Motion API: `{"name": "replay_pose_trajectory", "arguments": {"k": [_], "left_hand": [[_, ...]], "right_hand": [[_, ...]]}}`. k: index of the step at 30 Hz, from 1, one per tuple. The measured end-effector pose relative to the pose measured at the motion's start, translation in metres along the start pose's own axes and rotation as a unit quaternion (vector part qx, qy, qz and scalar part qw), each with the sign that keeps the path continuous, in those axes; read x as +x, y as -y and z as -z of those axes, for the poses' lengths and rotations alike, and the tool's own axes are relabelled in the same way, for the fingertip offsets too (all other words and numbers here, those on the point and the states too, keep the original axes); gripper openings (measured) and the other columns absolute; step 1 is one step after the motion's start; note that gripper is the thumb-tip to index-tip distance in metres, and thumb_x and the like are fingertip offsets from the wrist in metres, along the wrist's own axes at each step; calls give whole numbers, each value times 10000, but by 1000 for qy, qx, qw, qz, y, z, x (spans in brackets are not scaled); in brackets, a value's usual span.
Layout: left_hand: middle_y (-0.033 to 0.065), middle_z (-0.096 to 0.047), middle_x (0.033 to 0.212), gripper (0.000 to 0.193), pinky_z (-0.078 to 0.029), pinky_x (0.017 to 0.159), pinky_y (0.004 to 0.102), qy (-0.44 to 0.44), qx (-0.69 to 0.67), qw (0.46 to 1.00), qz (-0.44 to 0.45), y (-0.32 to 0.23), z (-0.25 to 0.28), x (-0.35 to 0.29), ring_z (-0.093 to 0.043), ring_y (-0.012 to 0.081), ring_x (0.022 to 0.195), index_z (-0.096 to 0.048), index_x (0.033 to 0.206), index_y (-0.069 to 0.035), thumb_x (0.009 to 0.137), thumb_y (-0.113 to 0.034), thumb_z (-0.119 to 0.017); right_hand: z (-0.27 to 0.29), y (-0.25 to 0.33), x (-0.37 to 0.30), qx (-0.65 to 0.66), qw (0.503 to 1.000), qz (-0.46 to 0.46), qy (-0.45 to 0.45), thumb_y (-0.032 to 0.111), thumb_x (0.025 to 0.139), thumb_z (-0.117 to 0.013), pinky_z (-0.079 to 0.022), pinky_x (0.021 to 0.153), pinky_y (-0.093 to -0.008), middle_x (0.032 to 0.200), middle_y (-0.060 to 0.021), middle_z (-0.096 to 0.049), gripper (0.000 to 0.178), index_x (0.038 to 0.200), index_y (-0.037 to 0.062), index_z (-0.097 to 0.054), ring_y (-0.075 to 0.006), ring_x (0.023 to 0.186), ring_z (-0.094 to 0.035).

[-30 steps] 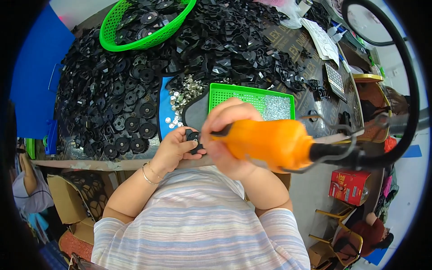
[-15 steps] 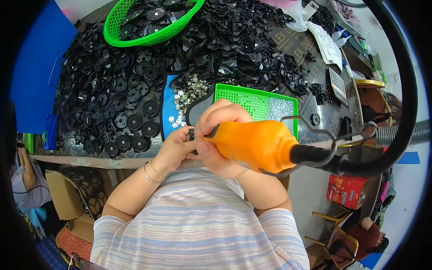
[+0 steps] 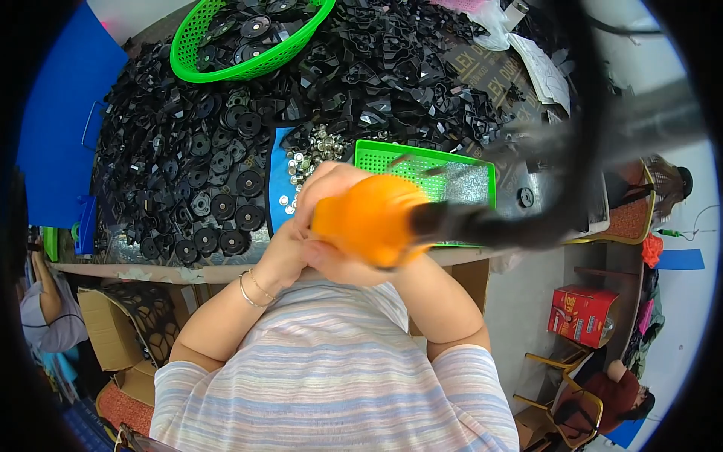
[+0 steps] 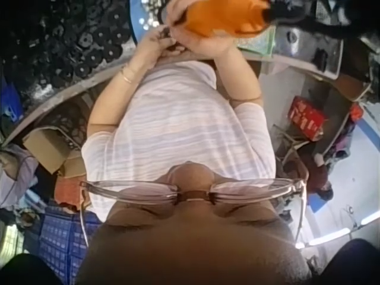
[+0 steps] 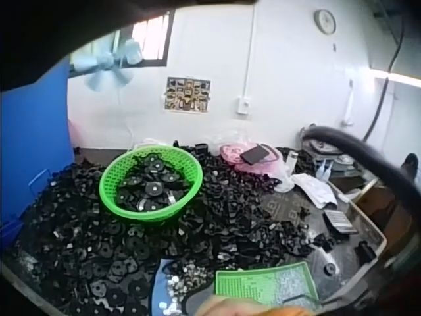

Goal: The person assembles plastic components by inserting metal parts into plastic casings by hand and driving screws into them using an electric screwdriver.

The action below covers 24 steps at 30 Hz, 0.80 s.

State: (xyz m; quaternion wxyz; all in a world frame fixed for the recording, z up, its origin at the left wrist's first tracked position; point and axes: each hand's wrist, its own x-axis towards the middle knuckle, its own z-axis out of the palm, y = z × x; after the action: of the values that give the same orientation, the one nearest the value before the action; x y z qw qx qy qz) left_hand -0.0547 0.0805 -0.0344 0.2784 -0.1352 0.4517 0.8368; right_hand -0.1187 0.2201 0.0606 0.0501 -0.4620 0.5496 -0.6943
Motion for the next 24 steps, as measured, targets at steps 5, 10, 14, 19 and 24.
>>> {"name": "replay_pose_trajectory", "arguments": {"k": [5, 10, 14, 19, 24], "left_hand": [[72, -562, 855, 211, -561, 592, 261, -29, 4, 999, 39, -2, -1, -1, -640, 212, 731, -470, 1005, -16, 809, 54, -508], [115, -587, 910, 238, -570, 630, 298, -43, 17, 999, 25, -3, -5, -3, -646, 245, 753, -466, 1039, 8, 810, 69, -490], [112, -572, 932, 263, -574, 635, 294, -42, 21, 999, 18, -4, -4, -4, -646, 242, 754, -457, 1064, 12, 808, 69, -483], [103, -565, 923, 275, -575, 638, 290, -47, 24, 999, 9, -4, -6, -5, -646, 240, 756, -452, 1076, 9, 809, 72, -478], [106, -549, 920, 363, -563, 630, 267, -42, 21, 999, -2, -5, -9, -8, -638, 225, 764, -396, 1151, -21, 811, 66, -491]], "right_hand": [[28, 24, -2, 101, 974, 51, -196, 69, 747, -646, -456, 571, -202, 809, -109, -521, 222, 884, -3, -488, -128, 628, -535], [61, 7, -45, -76, 944, 28, -319, -86, 729, -555, -458, 567, -229, 827, -106, -509, 211, 903, -3, -470, -123, 622, -524], [67, 7, -55, -84, 930, 23, -357, -84, 729, -556, -458, 575, -234, 834, -95, -511, 206, 898, 2, -475, -120, 608, -527], [68, 4, -58, -83, 928, 21, -362, -75, 734, -557, -456, 576, -232, 840, -93, -514, 194, 894, 5, -480, -120, 616, -533], [68, 6, -59, -71, 932, 22, -355, -79, 734, -554, -456, 576, -230, 840, -93, -515, 198, 898, 5, -481, -120, 620, -533]]}}
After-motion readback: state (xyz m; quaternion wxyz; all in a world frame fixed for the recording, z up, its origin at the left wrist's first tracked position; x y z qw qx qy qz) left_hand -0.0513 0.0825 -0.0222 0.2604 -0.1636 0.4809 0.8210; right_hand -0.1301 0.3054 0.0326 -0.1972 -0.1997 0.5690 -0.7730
